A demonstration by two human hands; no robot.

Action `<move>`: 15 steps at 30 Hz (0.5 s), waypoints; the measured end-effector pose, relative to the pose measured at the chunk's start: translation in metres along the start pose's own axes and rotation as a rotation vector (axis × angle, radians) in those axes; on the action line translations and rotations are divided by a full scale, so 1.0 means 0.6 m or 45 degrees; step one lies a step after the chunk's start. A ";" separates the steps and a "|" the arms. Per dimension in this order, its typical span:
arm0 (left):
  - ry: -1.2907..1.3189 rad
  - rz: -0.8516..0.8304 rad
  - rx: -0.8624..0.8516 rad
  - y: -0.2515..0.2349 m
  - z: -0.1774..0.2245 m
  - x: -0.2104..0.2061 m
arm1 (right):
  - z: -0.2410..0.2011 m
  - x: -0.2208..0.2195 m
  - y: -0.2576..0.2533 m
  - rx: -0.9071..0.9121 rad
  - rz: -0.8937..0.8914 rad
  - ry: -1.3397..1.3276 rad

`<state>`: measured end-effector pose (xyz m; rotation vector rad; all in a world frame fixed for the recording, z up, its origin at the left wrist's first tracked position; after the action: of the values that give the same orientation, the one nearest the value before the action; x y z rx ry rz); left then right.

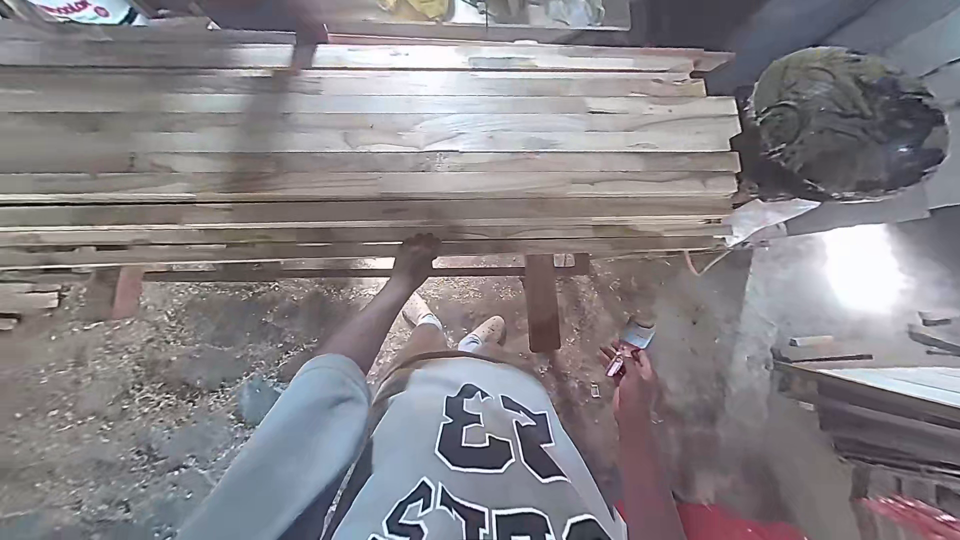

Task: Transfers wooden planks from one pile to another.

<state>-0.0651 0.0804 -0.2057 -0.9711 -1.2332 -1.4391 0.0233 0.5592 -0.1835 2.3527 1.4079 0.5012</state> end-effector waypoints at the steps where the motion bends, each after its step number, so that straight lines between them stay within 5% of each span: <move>1: 0.026 -0.003 0.007 -0.005 0.001 -0.002 | -0.003 -0.005 0.006 0.000 0.003 0.002; 8: 0.308 -0.151 0.203 0.018 0.019 0.000 | 0.010 -0.055 0.057 0.000 -0.087 0.004; 12: 0.345 -0.050 -0.075 0.096 0.019 0.003 | 0.054 -0.084 0.074 -0.022 -0.119 0.017; 15: 0.408 0.143 -0.173 0.153 -0.062 0.034 | 0.061 -0.125 0.110 -0.022 -0.160 -0.026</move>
<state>0.0212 0.0387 -0.1730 -0.8450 -0.8442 -1.5346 0.0576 0.4591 -0.1935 2.2318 1.5242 0.4510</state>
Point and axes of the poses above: each hand's wrist, its own y-axis away from the middle knuckle, its own x-axis out of the back of the hand, z = x × y, the point moved 1 cm from there along -y, towards the middle knuckle, and after that the axes turned 1 degree about y, right-handed, at the moved point
